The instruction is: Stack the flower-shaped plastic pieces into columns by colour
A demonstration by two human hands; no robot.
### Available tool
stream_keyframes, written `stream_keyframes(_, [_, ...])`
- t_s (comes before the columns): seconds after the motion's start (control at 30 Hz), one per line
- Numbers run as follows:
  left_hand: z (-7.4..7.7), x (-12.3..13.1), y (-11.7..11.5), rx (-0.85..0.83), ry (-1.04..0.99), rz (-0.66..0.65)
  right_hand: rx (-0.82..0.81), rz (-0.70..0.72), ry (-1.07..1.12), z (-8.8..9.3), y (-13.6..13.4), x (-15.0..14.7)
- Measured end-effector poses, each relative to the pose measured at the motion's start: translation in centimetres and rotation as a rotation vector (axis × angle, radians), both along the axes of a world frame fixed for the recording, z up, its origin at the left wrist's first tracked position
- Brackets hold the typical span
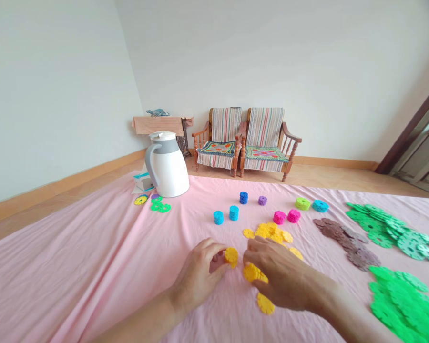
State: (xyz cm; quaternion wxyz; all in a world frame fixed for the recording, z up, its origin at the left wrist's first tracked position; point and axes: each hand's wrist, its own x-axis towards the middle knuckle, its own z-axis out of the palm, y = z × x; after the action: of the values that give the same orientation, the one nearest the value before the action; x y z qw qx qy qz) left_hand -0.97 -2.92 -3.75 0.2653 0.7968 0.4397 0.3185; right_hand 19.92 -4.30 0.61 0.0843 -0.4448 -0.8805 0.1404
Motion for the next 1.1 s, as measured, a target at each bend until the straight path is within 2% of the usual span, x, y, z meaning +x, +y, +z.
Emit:
stream_keyframes(0.07, [0.1, 0.0, 0.0, -0.005, -0.007, -0.004, 0.003, -0.005, 0.044, 0.2, 0.1, 0.1])
stream_keyframes(0.17, [0.1, 0.0, 0.0, -0.013, -0.013, -0.004, -0.023, -0.088, 0.172, 0.2, 0.5, 0.0])
stream_keyframes(0.27, [0.1, 0.0, 0.0, -0.026, -0.024, -0.001, -0.020, -0.193, 0.294, -0.3, 0.7, -0.8])
stream_keyframes(0.43, [0.0, -0.1, 0.0, -0.020, -0.047, -0.019, 0.014, -0.253, 0.410, -1.5, 0.5, -2.5])
stream_keyframes(0.87, [0.0, 0.0, 0.0, -0.006, -0.064, -0.018, 0.009, -0.224, 0.412, -1.8, 0.9, -2.9])
stream_keyframes(1.0, [0.0, 0.0, 0.0, -0.023, -0.054, -0.015, -0.008, -0.232, 0.390, -1.1, 1.0, -1.7])
stream_keyframes(1.1, [0.0, 0.0, 0.0, -0.033, -0.040, -0.008, -0.055, -0.199, 0.292, -0.4, 0.9, -0.3])
